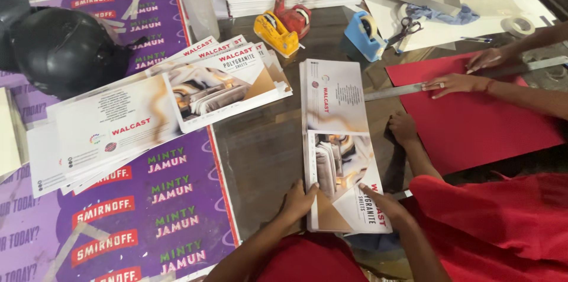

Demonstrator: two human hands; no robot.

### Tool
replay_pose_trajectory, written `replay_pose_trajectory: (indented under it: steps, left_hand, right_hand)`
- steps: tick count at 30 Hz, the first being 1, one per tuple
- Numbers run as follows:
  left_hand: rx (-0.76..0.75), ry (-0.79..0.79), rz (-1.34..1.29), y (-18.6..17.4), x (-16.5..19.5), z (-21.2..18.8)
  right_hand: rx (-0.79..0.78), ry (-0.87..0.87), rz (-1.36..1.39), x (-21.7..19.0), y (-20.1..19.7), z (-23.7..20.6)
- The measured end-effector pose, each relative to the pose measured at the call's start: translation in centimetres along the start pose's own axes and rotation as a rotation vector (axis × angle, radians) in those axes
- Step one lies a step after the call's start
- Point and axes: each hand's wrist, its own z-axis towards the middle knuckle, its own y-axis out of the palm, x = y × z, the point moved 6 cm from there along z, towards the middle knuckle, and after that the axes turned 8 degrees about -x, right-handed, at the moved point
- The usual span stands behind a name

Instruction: The person sorts through a large pile of printed papers on a table, picking them up, flipping them over, and stacking them into a separate pile. The person handles the papers one at a time, occasionally adjusting the stack.

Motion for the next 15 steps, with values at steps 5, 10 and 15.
replay_pose_trajectory:
  steps: [5,10,15]
  left_hand:
    - [-0.659,-0.118,-1.211,-1.9,-2.1,-6.1]
    - [-0.456,0.165,-1.749,-7.9,-5.0,-15.8]
    - [0.137,-0.018,-1.376,-9.3,-6.7,-20.1]
  right_hand:
    - [-0.072,0.109,0.171,0.5,5.5,-2.5]
    - [-0.181,0.07,0.542,2.9,16.5,-4.4]
    - [-0.399,0.201,0.644,5.8,29.1,-7.7]
